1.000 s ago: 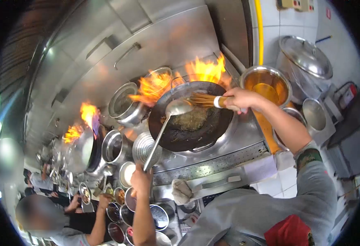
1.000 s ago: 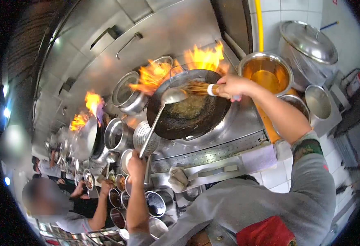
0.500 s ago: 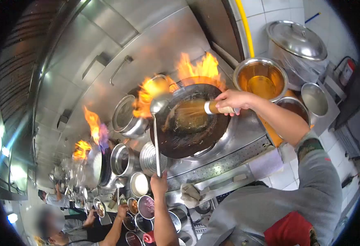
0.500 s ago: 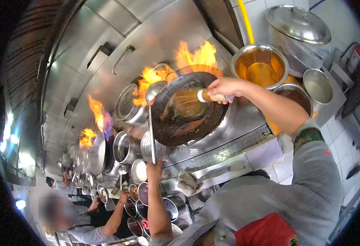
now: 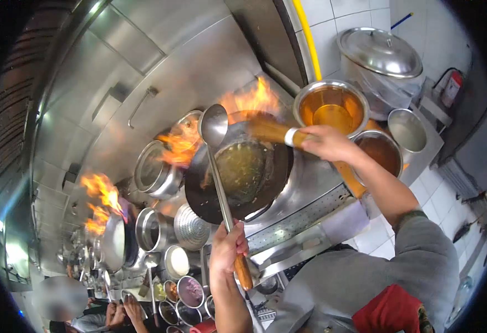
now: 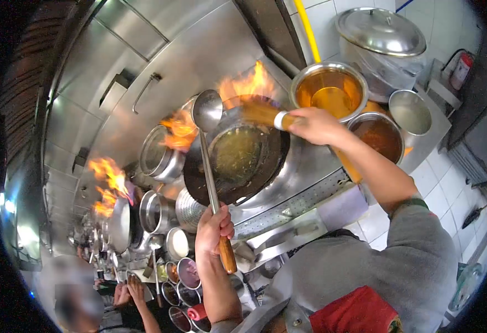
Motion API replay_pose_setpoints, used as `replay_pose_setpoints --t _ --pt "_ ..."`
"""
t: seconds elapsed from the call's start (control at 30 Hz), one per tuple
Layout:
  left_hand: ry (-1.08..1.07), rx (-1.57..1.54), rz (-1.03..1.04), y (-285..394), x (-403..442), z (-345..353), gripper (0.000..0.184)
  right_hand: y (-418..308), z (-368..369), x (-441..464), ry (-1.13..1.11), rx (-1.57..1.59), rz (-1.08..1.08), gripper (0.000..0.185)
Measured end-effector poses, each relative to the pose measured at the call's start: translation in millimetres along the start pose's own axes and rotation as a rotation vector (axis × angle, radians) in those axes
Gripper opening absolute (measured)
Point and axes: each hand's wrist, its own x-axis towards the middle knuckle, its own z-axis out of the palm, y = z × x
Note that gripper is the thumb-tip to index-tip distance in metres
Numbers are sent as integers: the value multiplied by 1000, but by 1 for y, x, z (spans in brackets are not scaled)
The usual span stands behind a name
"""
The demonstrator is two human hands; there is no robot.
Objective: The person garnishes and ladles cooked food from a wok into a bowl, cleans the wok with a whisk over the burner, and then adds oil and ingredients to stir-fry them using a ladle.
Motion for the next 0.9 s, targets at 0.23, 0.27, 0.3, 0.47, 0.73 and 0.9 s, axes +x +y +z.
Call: replay_pose_setpoints --t 0.23,0.27,0.3,0.47,0.73,0.9 --pt "-126 -273 10 -8 0 52 11 -25 11 18 129 -90 -355 50" --pt "-103 -270 32 -9 1 51 12 -23 20 32 50 -173 -338 49" --pt "-61 -238 51 -6 7 41 15 -27 10 37 -101 -199 -298 50" --pt "-74 -309 32 -9 5 22 16 -42 26 44 54 5 -311 52" --pt "90 -83 56 -1 -7 44 23 64 -28 31 206 -260 -492 50" --pt "-139 150 75 -32 35 137 25 11 -128 -25 208 546 -74 54"
